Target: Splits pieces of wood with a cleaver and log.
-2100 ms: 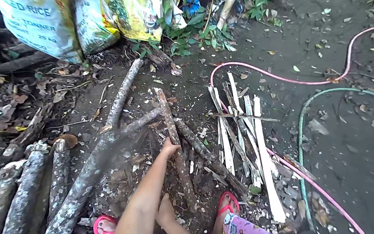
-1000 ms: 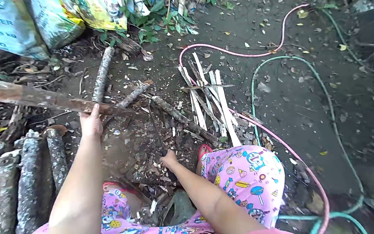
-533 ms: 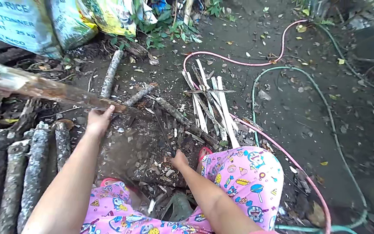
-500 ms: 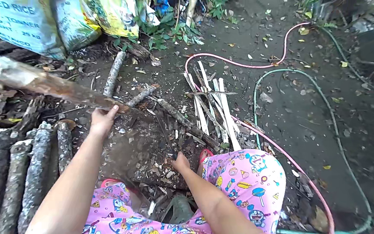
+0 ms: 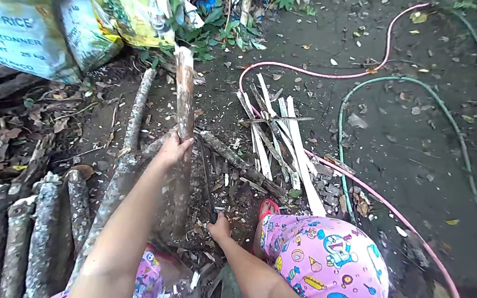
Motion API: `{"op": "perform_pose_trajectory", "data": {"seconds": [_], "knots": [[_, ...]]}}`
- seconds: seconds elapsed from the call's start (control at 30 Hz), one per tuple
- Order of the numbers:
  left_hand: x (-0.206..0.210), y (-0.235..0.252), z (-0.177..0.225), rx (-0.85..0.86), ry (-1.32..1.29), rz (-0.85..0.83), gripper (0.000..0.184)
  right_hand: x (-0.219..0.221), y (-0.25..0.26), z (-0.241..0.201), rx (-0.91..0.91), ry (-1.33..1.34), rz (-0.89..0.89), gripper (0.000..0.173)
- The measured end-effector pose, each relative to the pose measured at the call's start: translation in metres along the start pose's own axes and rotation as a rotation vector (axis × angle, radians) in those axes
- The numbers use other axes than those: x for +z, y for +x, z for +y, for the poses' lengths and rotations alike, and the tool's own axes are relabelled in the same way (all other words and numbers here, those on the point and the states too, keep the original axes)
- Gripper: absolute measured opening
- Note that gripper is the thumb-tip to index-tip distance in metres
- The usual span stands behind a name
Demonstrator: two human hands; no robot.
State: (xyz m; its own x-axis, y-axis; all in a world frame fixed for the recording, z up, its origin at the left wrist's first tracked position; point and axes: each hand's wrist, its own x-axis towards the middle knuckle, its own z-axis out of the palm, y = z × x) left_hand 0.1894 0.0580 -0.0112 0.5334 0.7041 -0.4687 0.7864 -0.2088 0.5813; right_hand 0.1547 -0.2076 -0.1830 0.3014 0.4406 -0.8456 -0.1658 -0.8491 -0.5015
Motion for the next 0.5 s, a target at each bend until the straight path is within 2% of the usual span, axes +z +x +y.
{"op": "perform_pose_trajectory", "data": {"seconds": [0.2,0.3,0.4,0.43,0.5], "knots": [[0.052,0.027,-0.064,-0.255,-0.214,0.004,0.061,-0.018,-0.004,-0.050,-0.208,0.247,0.068,0.061],[0.082,0.031,-0.068,-0.281,-0.325,0.003,0.062,-0.046,-0.007,-0.090,-0.374,0.370,0.143,0.060],[0.113,0.043,-0.053,-0.168,-0.075,0.077,0.085,-0.097,-0.013,-0.129,-0.457,0.503,0.140,0.056],[0.127,0.043,-0.041,-0.103,0.035,0.101,0.084,-0.115,-0.016,-0.137,-0.465,0.554,0.137,0.051],[0.165,0.044,-0.019,0.105,0.220,0.098,0.060,-0.143,-0.023,-0.144,-0.496,0.627,0.178,0.041]]}}
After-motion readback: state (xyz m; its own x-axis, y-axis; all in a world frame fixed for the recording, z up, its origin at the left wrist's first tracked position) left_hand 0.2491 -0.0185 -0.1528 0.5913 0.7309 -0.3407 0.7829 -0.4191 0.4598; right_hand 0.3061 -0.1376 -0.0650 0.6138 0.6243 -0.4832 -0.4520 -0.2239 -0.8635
